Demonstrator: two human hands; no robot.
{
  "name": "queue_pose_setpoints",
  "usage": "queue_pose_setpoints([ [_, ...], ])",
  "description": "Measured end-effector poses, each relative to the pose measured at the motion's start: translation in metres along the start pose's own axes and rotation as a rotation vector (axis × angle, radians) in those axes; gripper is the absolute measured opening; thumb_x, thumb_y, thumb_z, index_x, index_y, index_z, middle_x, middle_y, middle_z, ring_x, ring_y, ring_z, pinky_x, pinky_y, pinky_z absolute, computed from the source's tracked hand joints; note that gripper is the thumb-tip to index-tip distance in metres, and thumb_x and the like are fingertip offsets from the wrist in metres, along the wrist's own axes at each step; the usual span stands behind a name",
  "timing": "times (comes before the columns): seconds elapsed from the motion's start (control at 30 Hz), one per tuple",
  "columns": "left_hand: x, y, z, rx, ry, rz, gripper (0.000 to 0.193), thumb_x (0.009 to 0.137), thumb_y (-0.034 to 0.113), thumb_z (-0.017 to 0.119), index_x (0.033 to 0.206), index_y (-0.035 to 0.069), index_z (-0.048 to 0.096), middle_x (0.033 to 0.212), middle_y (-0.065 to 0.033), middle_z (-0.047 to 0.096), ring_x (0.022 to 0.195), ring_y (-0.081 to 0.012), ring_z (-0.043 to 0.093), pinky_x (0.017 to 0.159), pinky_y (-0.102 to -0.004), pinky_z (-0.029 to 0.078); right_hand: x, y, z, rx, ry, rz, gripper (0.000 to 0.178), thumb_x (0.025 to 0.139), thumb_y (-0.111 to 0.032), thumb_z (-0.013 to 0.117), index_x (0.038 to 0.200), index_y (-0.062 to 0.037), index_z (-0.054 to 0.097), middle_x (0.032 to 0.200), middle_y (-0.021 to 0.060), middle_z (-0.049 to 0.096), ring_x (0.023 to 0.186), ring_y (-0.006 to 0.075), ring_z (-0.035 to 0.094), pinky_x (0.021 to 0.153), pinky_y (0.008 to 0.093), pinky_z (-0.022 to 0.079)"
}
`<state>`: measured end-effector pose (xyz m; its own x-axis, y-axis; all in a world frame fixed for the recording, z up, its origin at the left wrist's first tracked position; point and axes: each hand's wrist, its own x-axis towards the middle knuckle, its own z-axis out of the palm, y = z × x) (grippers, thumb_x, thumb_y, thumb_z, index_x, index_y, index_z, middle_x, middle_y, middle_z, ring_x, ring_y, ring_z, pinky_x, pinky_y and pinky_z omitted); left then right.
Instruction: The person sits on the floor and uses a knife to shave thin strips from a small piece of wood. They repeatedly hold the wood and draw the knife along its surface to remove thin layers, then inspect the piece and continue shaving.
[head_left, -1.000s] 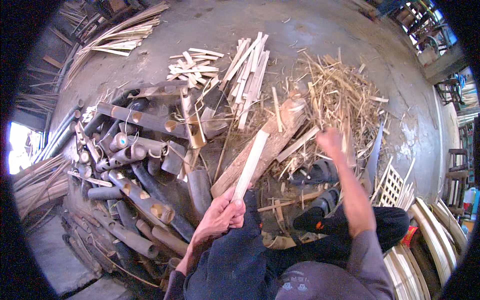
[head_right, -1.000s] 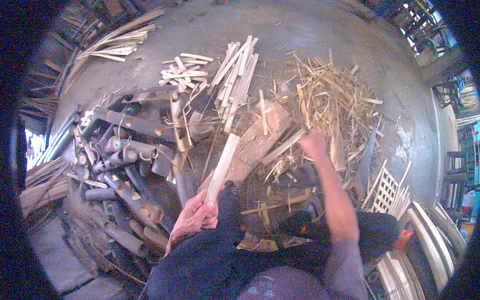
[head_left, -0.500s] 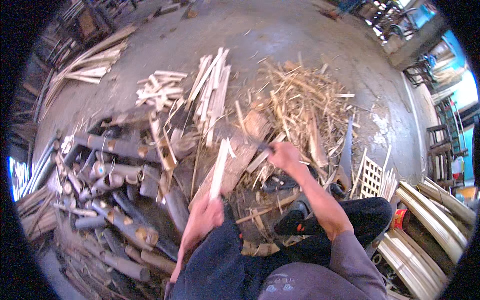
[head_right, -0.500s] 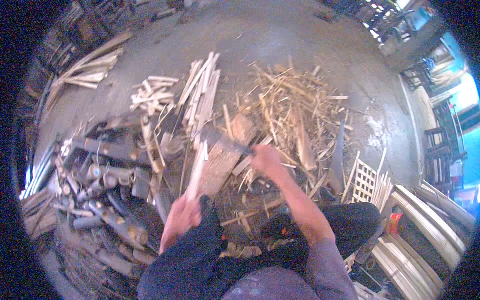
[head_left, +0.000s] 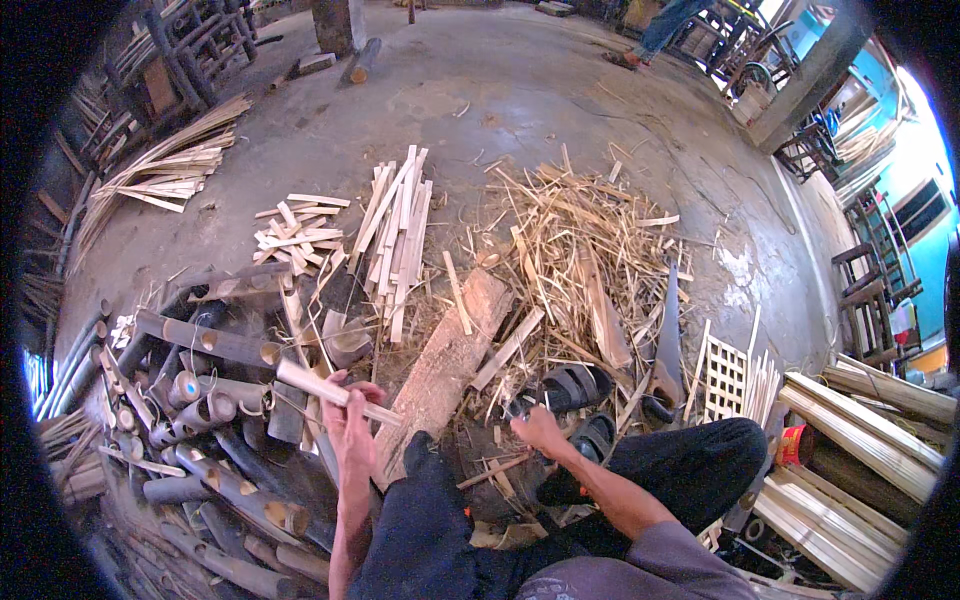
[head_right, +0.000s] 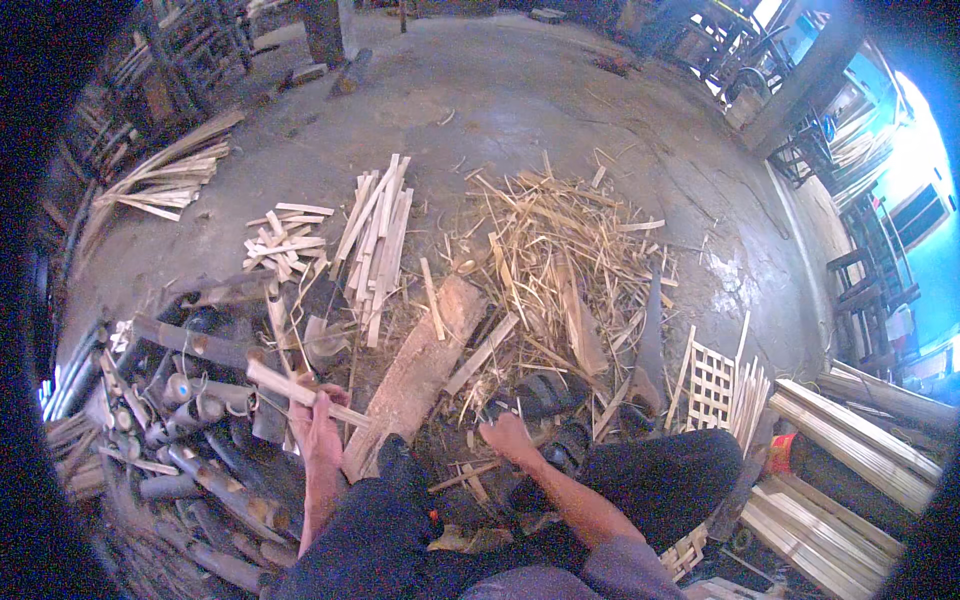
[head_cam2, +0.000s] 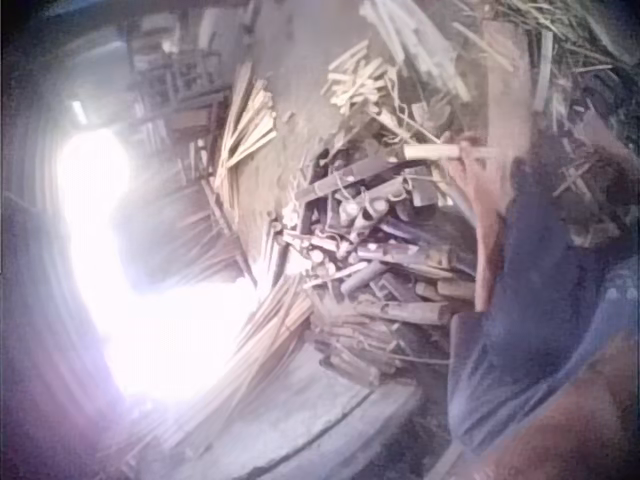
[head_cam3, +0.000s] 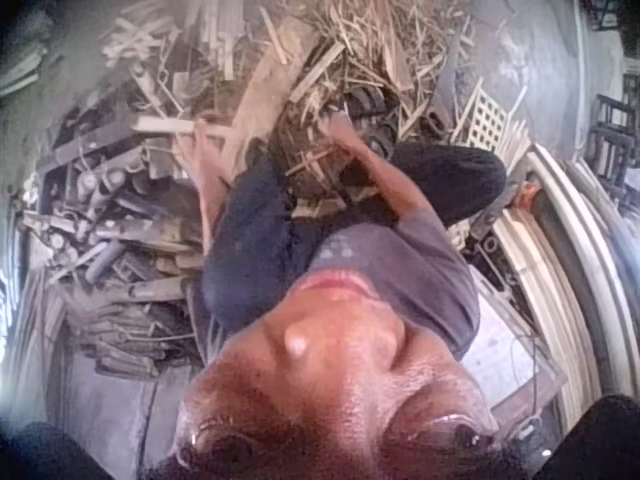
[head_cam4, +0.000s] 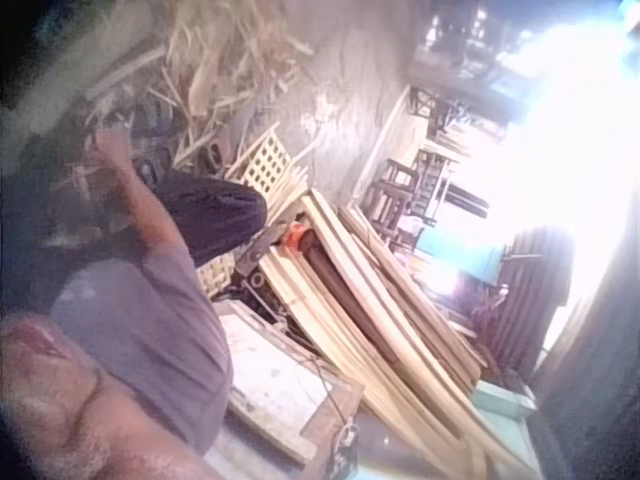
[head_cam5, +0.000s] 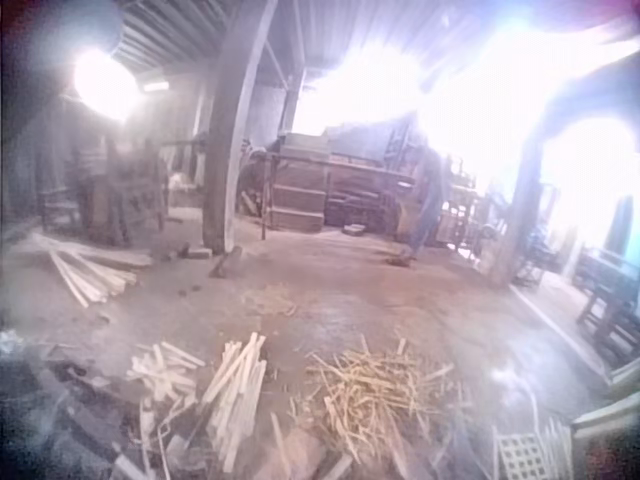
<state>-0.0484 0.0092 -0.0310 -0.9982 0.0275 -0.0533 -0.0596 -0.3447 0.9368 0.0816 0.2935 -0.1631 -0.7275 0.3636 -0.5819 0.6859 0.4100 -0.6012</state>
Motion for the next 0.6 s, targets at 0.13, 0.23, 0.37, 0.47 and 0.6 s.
queue_pose_setpoints([
  [0.13, 0.004, -0.017, -0.011, 0.056, 0.148, 0.019, 0.026, 0.097, 0.007, 0.045, 0.122, 0.003, 0.042, 0.096, -0.013, 0.061, 0.088, -0.019, 0.059, 0.086, -0.0353, 0.048, -0.01, -0.09, -0.026, 0.05, 0.246, -0.365, 0.028, 0.082, -0.023, 0.065, 0.083, 0.0051, 0.065, 0.062, 0.0088, 0.06, 0.059, 0.0134, 0.058, 0.055, 0.031, 0.045],
  [0.23, 0.0, -0.029, -0.005, 0.153, 0.204, 0.042, 0.021, 0.099, 0.01, 0.042, 0.117, -0.001, 0.046, 0.096, -0.0117, 0.062, 0.089, -0.0173, 0.06, 0.087, -0.0321, 0.05, -0.02, -0.167, -0.041, 0.656, 0.03, -0.48, 0.014, 0.088, -0.012, 0.062, 0.089, 0.0017, 0.066, 0.065, -0.0015, 0.055, 0.061, 0.0061, 0.049, 0.055, 0.0233, 0.039],
  [0.37, -0.015, 0.004, -0.011, 0.341, 0.266, 0.064, 0.021, 0.1, 0.012, 0.041, 0.115, -0.001, 0.048, 0.095, -0.0129, 0.062, 0.089, -0.0188, 0.06, 0.09, -0.0343, 0.049, -0.024, -0.224, -0.014, 0.705, 0.068, -0.775, 0.009, 0.09, -0.008, 0.061, 0.095, -0.0001, 0.064, 0.07, -0.0062, 0.05, 0.065, 0.0032, 0.044, 0.057, 0.0199, 0.036],
  [0.47, -0.007, -0.007, 0.007, 0.354, 0.208, 0.053, 0.022, 0.1, 0.014, 0.041, 0.115, 0.001, 0.049, 0.098, -0.0132, 0.061, 0.093, -0.0203, 0.06, 0.091, -0.036, 0.05, 0.059, -0.119, 0.031, 0.376, 0.023, -0.611, 0.011, 0.09, -0.007, 0.061, 0.099, -0.0019, 0.063, 0.074, -0.006, 0.051, 0.071, 0.0043, 0.047, 0.061, 0.0226, 0.04],
  [0.6, -0.01, -0.002, 0.002, 0.307, 0.276, 0.126, 0.022, 0.1, 0.014, 0.042, 0.112, -0.002, 0.05, 0.093, -0.0133, 0.063, 0.088, -0.0192, 0.06, 0.087, -0.0333, 0.049, 0.039, -0.086, 0.046, 0.467, -0.011, -0.757, 0.018, 0.085, -0.012, 0.064, 0.102, -0.0065, 0.065, 0.076, 0.001, 0.061, 0.071, 0.009, 0.056, 0.064, 0.0246, 0.045],
])
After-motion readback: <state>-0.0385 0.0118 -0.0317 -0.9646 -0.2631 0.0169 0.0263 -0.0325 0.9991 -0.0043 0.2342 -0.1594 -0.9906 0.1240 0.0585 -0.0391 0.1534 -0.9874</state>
